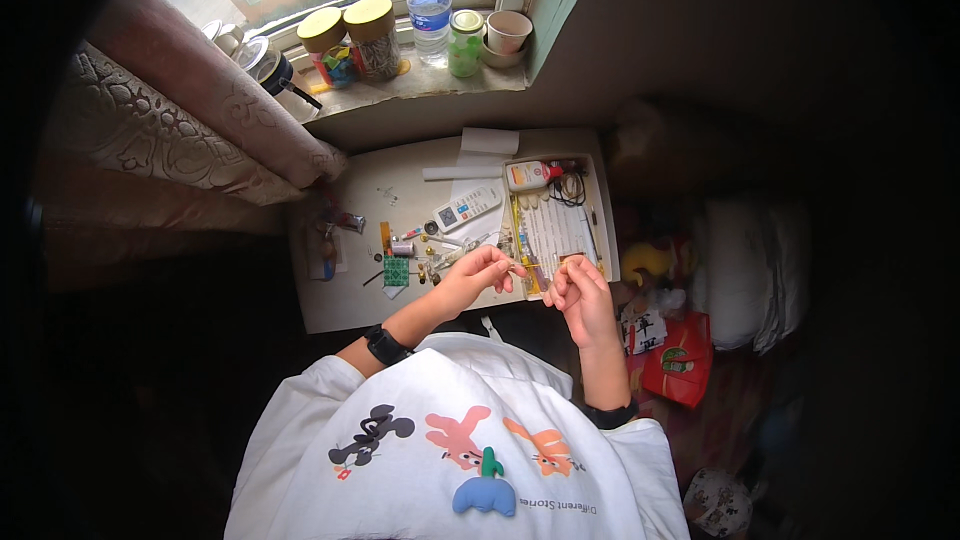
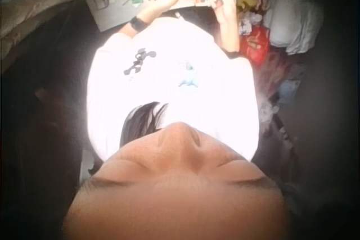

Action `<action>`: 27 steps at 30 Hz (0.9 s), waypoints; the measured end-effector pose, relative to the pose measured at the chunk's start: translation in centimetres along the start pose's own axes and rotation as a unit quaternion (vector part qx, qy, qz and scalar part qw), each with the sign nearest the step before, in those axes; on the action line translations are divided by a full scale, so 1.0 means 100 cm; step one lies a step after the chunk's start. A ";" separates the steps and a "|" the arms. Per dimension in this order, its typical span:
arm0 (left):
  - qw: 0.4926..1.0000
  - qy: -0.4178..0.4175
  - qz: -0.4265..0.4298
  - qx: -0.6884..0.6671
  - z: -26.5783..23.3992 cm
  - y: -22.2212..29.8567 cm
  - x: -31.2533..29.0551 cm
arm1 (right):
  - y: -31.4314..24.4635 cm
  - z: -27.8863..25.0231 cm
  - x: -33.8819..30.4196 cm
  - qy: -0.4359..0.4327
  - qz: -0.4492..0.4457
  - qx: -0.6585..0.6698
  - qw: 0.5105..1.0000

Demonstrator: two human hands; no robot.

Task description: The person manipulates small wires and electronic components at a desk, picking up items from a small tray to connect or adjust them.

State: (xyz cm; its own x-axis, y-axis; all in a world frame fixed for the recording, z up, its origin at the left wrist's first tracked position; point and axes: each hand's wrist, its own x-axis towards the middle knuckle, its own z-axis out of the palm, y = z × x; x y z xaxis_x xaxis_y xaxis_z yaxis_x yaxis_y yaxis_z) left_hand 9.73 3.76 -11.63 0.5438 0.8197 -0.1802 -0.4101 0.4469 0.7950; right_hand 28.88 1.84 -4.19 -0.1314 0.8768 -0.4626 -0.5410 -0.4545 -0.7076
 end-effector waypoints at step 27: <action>0.664 0.156 0.062 0.728 -0.089 -0.136 0.111 | 0.016 -0.070 -0.053 0.162 0.004 -0.108 0.981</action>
State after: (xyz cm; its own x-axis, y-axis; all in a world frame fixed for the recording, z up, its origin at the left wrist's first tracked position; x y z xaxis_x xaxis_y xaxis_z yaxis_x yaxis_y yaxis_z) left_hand 14.86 10.00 -29.57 0.2999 0.9539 0.0084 0.8296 -0.2651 0.4913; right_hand 34.49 -4.68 -6.61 0.1552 0.7926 -0.5896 -0.3474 -0.5149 -0.7837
